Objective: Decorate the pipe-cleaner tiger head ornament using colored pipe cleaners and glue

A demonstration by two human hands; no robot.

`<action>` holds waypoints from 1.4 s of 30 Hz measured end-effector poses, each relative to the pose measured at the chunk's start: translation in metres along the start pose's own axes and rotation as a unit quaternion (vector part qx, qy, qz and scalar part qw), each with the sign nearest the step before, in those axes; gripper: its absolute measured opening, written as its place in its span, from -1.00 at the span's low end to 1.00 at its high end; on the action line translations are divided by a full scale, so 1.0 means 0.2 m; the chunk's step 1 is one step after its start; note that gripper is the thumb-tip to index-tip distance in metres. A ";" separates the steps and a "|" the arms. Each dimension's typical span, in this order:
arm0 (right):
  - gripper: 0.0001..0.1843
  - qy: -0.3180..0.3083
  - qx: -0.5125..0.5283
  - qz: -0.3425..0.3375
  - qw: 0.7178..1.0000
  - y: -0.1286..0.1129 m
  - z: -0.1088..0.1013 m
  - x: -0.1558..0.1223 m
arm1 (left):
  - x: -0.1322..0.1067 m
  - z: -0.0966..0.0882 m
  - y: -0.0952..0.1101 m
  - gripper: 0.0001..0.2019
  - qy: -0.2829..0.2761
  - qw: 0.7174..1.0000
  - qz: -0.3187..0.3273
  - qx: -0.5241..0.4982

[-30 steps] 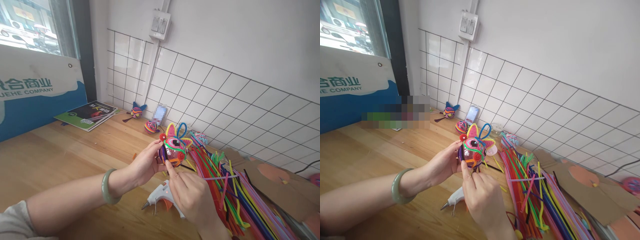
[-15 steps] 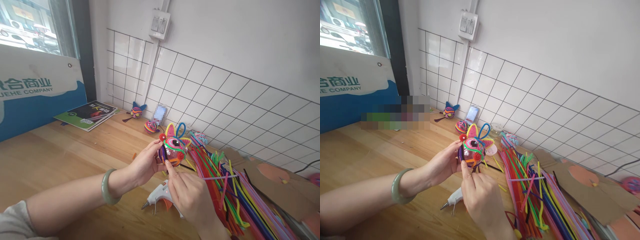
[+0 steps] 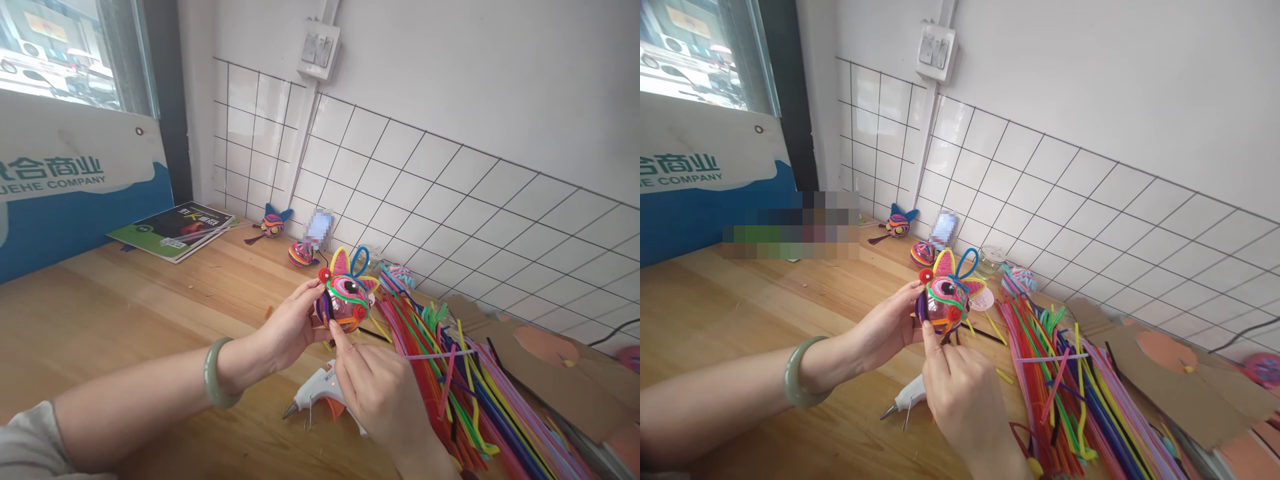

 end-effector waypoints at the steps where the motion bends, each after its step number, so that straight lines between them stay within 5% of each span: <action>1: -0.65 0.000 -0.002 0.000 1.000 0.00 0.00 0.00 | 0.00 0.00 0.00 -0.79 0.002 1.000 -0.001 0.002; 42: -0.65 -0.022 0.008 0.010 1.000 0.01 -0.02 -0.01 | 0.01 -0.03 -0.04 -0.82 -0.003 0.999 0.012 0.033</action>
Point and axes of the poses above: each hand's wrist, its own x-axis towards the middle knuckle, its own z-axis out of the palm, y = z × x, the point moved 1 cm from there along x, towards the middle knuckle, and after that the axes turned 12 degrees about z, right-handed, at the moved point
